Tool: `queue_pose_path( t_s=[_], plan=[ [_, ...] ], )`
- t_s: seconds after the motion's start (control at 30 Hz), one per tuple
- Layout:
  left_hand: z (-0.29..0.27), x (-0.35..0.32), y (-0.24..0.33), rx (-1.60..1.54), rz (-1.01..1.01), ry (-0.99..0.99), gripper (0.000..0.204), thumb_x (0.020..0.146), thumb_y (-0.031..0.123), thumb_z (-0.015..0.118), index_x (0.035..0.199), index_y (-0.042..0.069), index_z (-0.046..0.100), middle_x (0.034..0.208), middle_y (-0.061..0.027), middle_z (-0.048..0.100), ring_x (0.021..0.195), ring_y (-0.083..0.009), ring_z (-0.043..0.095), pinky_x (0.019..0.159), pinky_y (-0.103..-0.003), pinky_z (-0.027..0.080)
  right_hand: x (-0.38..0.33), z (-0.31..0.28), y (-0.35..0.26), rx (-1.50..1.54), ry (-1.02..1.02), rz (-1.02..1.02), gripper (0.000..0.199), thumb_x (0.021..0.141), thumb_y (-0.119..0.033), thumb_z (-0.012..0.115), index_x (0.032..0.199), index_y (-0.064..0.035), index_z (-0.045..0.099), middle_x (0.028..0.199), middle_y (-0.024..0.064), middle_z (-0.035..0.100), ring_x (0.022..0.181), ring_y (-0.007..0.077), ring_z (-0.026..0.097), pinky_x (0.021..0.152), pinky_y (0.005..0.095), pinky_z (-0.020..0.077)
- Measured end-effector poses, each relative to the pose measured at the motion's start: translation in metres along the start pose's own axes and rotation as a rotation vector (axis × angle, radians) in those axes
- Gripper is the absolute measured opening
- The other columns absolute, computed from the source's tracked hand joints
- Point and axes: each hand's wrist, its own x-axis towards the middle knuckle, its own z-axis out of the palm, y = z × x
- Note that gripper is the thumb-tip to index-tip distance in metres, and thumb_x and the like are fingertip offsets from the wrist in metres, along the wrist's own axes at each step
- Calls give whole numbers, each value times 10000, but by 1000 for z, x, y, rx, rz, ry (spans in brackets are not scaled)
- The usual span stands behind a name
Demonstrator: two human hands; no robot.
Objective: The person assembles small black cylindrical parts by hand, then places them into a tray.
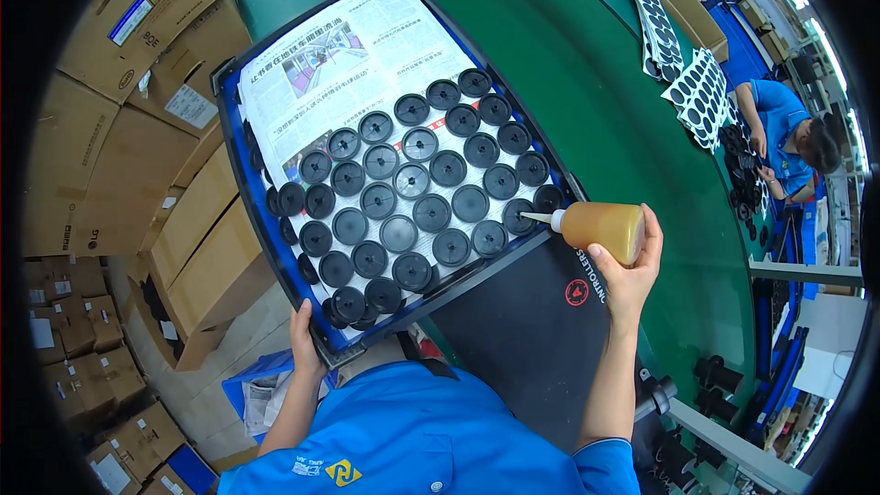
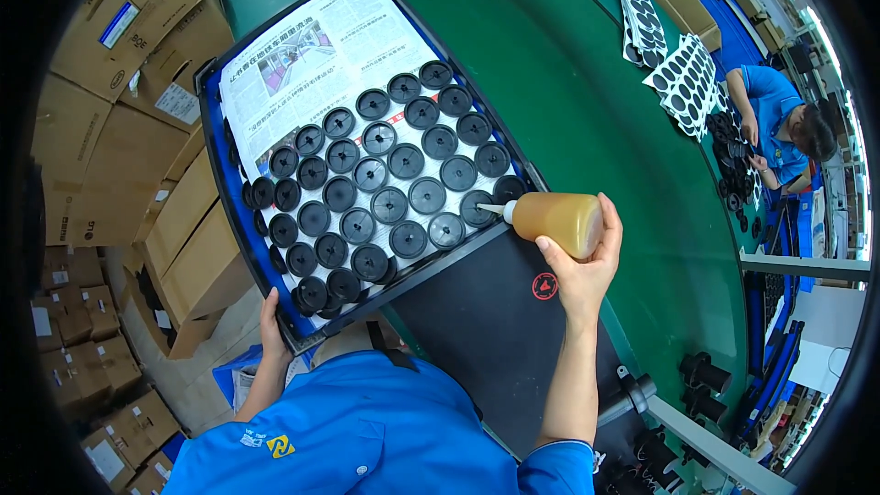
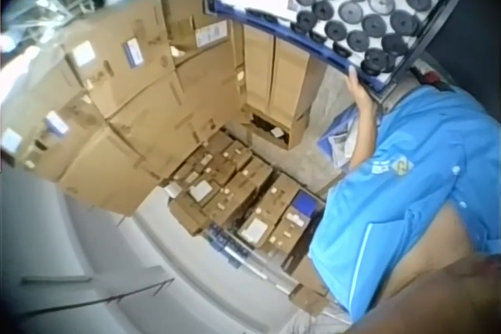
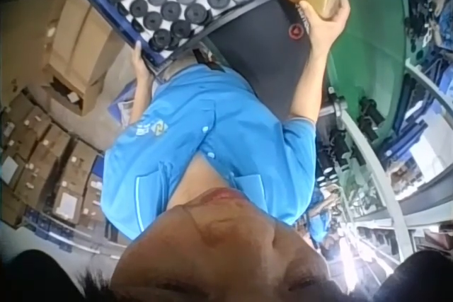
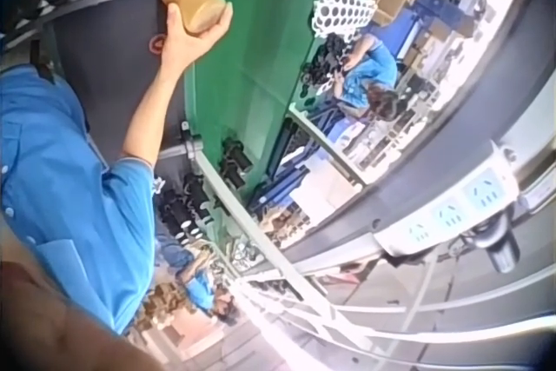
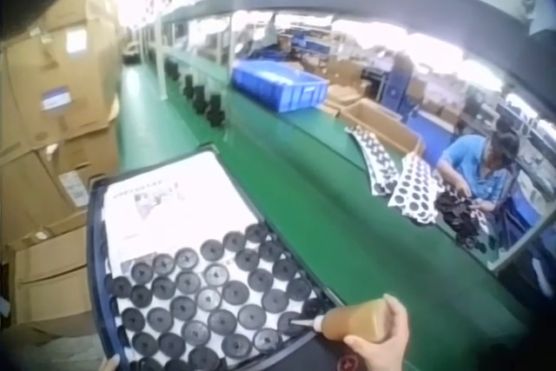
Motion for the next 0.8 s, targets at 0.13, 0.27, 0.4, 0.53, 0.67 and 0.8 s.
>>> queue_pose_path(
  t_s=[0.13, 0.27, 0.4, 0.53, 0.67, 0.8],
  plan=[
    [-3, 1, -2, 38, 1, 2, 357, 924, 390, 492, 1143, 108, 481, 1070, -74, 569, 937, -177, 577, 822, -309, 463, -1, -2, -3, -2, 9, 25, 794, 614, -113, 812, 1307, -42, 431, 1238, 129, 496, 1095, 273, 516, 944, 376, 420],
    [-3, 1, -1, 40, -3, 2, 351, 925, 389, 492, 1135, 109, 482, 1066, -72, 567, 940, -177, 575, 823, -308, 462, -2, -2, -1, -20, 11, 13, 779, 619, -116, 800, 1306, -49, 437, 1223, 131, 506, 1079, 281, 520, 919, 375, 436],
    [-1, 1, 0, 45, 8, 2, 340, 925, 390, 494, 1120, 111, 486, 1056, -68, 565, 932, -172, 572, 816, -306, 461, -2, -2, -1, -30, -1, 0, 745, 646, -117, 782, 1302, -45, 437, 1217, 146, 508, 1081, 286, 522, 911, 373, 448],
    [1, 0, 1, 37, 18, -3, 328, 929, 367, 492, 1130, 107, 491, 1048, -63, 571, 919, -160, 570, 806, -295, 458, -2, 1, -1, 129, -5, 100, 697, 686, -116, 756, 1297, -36, 432, 1215, 168, 506, 1092, 290, 523, 911, 371, 460],
    [3, -3, 3, 3, 14, -5, 330, 941, 298, 480, 1197, 90, 493, 1051, -57, 596, 906, -135, 572, 797, -266, 448, 1, 5, 1, 628, 11, 428, 640, 731, -113, 721, 1292, -27, 425, 1209, 194, 504, 1101, 295, 526, 910, 371, 474],
    [6, -5, 5, 8, 8, 2, 320, 939, 295, 482, 1183, 89, 502, 1047, -51, 592, 902, -125, 561, 787, -252, 437, 17, 2, -4, 1389, 104, 504, 585, 773, -109, 679, 1287, -19, 415, 1196, 216, 506, 1107, 304, 531, 909, 376, 489]
  ],
)
